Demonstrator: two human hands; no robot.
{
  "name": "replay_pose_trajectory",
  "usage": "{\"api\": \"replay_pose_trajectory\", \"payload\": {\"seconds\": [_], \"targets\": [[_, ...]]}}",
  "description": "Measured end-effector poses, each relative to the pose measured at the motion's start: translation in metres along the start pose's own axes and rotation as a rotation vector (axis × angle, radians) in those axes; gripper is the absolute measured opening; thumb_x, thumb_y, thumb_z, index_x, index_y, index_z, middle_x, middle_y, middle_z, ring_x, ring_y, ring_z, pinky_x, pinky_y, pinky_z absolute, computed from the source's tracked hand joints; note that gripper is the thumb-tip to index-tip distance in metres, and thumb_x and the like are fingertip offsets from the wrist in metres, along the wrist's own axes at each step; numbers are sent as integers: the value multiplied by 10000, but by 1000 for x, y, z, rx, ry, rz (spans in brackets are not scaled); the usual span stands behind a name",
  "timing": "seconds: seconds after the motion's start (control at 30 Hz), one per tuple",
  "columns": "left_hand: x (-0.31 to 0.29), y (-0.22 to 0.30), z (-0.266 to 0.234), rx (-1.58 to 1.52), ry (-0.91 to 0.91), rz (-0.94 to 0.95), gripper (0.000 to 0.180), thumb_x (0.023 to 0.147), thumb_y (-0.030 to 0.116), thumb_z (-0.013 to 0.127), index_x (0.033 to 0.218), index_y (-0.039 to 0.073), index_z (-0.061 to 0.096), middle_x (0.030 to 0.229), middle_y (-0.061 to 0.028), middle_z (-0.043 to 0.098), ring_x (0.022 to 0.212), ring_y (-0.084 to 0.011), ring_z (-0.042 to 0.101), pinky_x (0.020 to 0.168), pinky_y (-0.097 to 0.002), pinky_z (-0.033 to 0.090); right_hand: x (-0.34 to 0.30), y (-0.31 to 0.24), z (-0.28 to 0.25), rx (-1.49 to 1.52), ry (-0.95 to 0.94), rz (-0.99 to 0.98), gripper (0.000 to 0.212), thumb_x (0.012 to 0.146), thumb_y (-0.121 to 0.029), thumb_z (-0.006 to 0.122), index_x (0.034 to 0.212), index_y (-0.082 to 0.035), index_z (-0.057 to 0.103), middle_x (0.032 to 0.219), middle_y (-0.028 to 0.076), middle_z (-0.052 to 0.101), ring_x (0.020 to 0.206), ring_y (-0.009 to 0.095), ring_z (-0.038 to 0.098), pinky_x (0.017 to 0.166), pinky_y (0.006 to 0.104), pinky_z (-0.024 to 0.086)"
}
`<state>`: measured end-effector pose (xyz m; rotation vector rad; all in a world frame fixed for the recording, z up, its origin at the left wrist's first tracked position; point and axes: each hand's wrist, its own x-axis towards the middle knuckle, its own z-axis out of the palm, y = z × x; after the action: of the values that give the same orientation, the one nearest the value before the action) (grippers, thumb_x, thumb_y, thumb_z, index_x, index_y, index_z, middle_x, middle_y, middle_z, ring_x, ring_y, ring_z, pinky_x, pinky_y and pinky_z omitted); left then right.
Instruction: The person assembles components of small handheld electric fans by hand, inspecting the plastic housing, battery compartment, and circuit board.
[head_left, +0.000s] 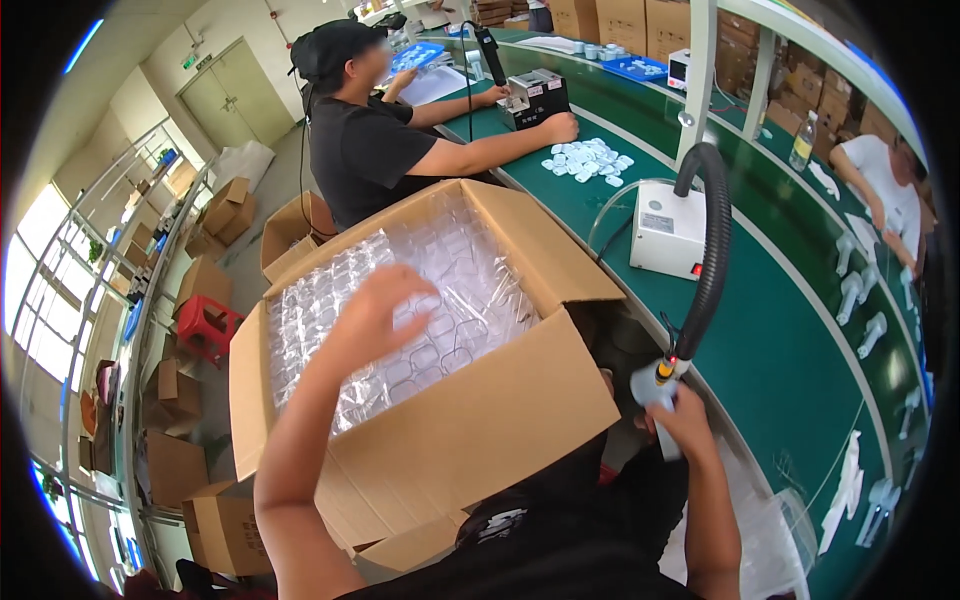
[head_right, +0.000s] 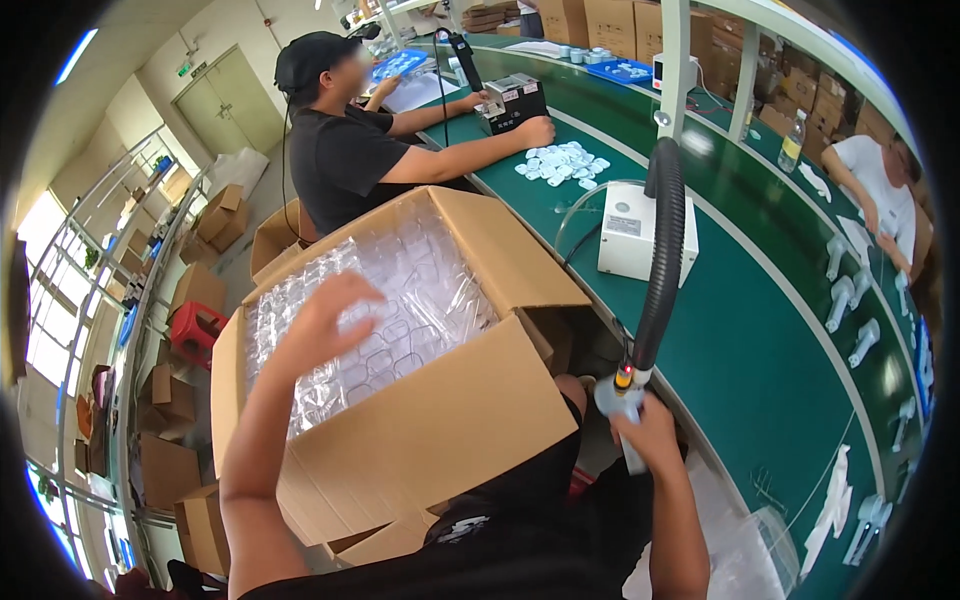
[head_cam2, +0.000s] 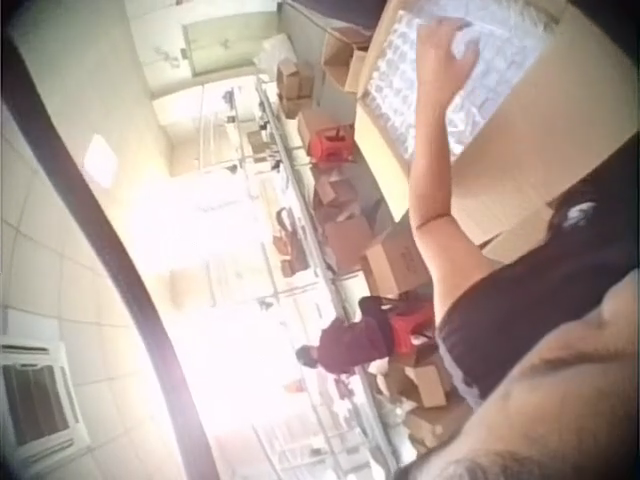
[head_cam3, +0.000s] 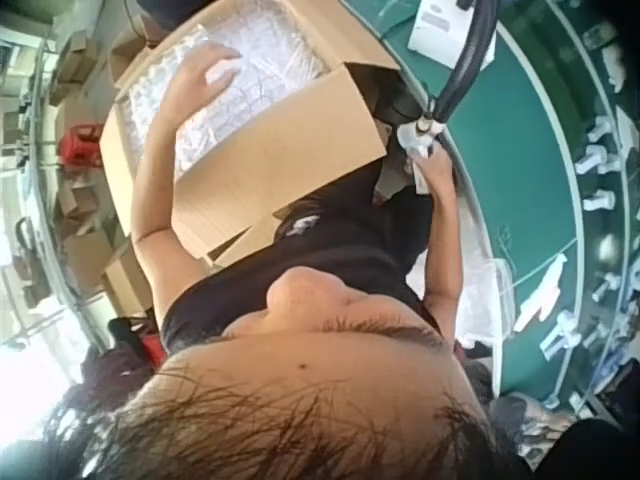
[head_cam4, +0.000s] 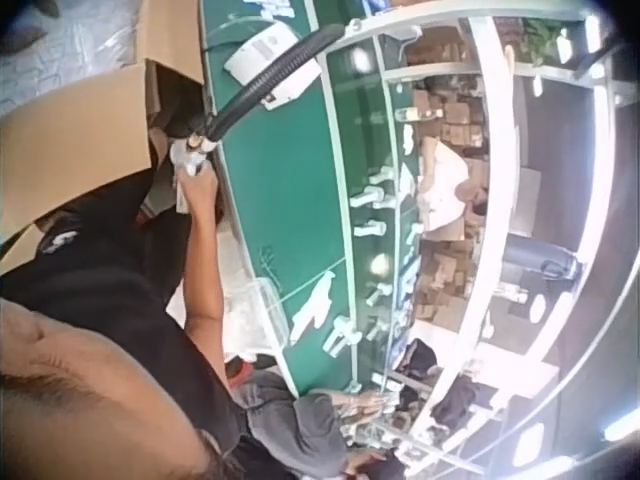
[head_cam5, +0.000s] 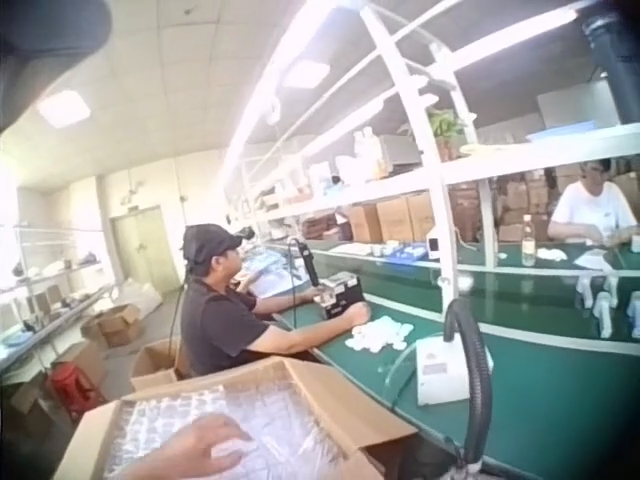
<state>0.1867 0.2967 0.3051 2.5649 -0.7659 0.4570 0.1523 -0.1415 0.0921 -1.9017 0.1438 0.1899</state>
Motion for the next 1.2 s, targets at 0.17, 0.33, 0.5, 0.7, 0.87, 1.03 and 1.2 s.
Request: {"api": "replay_pose_trajectory", "payload": {"seconds": [0.17,0.33,0.5,0.7,0.87,1.03,1.2], "targets": [[18,-71,20,111,-21,-73,147,761,130,702,894,80,662,907,-116,606,906,-325,571,820,-408,461,23,-25,38,83,3,59,202,732,-101,695,898,3,644,700,47,645,592,130,621,562,296,498],[46,-78,52,220,-96,-124,169,749,222,730,857,99,686,878,-119,586,904,-322,559,809,-412,457,-2,-24,28,483,-44,138,344,772,-75,724,1069,32,586,832,66,647,645,136,637,580,280,524],[82,-122,98,268,-140,7,215,720,262,754,857,102,710,806,-146,574,883,-339,563,790,-446,452,3,27,22,142,54,107,448,715,-308,770,986,17,622,874,125,698,733,179,690,681,335,545],[64,-112,71,408,-71,170,133,723,61,718,837,42,652,1051,-200,601,1045,-399,545,923,-475,414,-48,32,9,48,128,79,510,738,-422,712,957,23,594,842,176,696,733,288,707,713,392,547],[41,23,22,-549,335,-256,317,983,237,535,1166,-21,556,966,-144,603,965,-245,590,788,-365,516,-129,42,-29,152,84,88,492,760,-409,716,978,12,586,875,189,683,830,298,691,738,382,521],[-37,97,78,-1759,26,-419,321,933,354,548,1081,71,577,951,-107,587,797,-267,586,725,-404,541,-154,45,-37,278,94,193,474,784,-376,720,1020,13,588,902,140,690,774,236,693,723,340,519],[-36,182,244,-2306,-521,-721,436,960,416,508,1098,5,548,945,-97,556,911,-282,568,792,-411,522,-154,39,-46,406,157,97,447,801,-272,731,1102,18,574,896,107,687,714,163,682,697,310,521]]}}
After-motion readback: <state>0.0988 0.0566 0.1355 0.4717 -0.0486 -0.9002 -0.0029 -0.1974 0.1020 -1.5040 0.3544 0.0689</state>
